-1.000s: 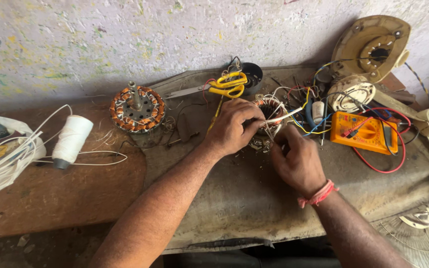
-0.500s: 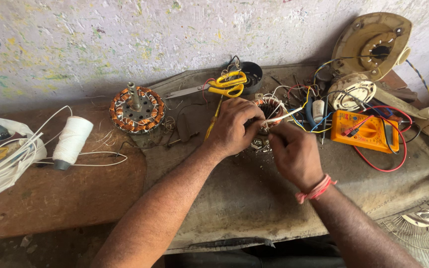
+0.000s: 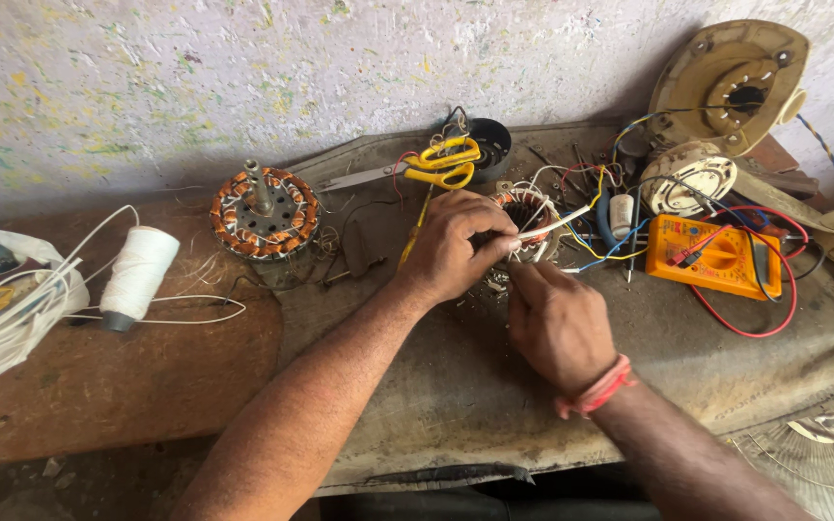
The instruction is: The person works on a disassembled ceiling fan motor stator, using hands and a screwdriver to thread and secure white insulating string around copper windings. The person repeatedly pulls, wraps, and tucks the string into the stator slots while handling loose wires and tools on the workbench.
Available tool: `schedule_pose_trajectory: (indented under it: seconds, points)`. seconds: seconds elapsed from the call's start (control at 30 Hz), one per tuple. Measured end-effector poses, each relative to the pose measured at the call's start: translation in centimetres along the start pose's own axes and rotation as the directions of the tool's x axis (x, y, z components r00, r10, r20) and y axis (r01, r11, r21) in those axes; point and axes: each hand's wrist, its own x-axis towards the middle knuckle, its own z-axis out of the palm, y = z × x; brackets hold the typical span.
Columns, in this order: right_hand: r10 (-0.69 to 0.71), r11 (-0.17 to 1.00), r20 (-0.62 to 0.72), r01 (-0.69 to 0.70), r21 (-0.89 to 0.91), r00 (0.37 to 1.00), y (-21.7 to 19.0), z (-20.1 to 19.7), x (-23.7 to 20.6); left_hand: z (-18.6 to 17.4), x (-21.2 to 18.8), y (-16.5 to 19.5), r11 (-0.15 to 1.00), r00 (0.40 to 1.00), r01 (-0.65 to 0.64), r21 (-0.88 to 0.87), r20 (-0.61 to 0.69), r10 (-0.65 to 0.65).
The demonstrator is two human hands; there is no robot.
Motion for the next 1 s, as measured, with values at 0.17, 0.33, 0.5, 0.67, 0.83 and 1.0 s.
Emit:
schedule_pose_trajectory:
  seconds: [0.17, 0.33, 0.5, 0.67, 0.83, 1.0]
  points:
    - [0.15, 0.975, -0.085, -0.133, 0.175, 0.985, 2.7, -2.4, 2.4, 0.1, -0.1, 0.2, 0.999, 0.999, 0.035, 0.013, 0.001, -0.035]
    - [-0.295, 0.949, 0.188, 0.265, 0.169, 0.937, 9.0, -1.9, 8.8, 0.3, -0.2, 0.4, 0.998, 1.0, 0.015, 0.055, -0.007, -0.014]
    - [-0.207, 0.978, 0.609, 0.141, 0.154, 0.766, 10.8, 0.3, 11.5, 0.1, -0.3, 0.3, 0.998, 1.0, 0.023, 0.058, 0.015, -0.024]
    - [-0.175, 0.975, 0.646, 0.038, 0.219, 0.743, 11.0, -0.5, 12.9, 0.0, -0.4, 0.5, 0.998, 1.0, 0.023, 0.058, 0.014, -0.024]
    - [0.098, 0.876, 0.57, -0.342, 0.34, 0.816, 11.5, -0.7, 14.0, -0.3, -0.3, 0.8, 0.998, 0.998, 0.043, 0.054, 0.034, -0.044]
    - [-0.209, 0.954, 0.143, 0.169, 0.248, 0.967, 10.3, -1.0, 11.5, -0.5, -0.3, 0.9, 0.998, 0.998, 0.043, 0.044, 0.036, -0.045]
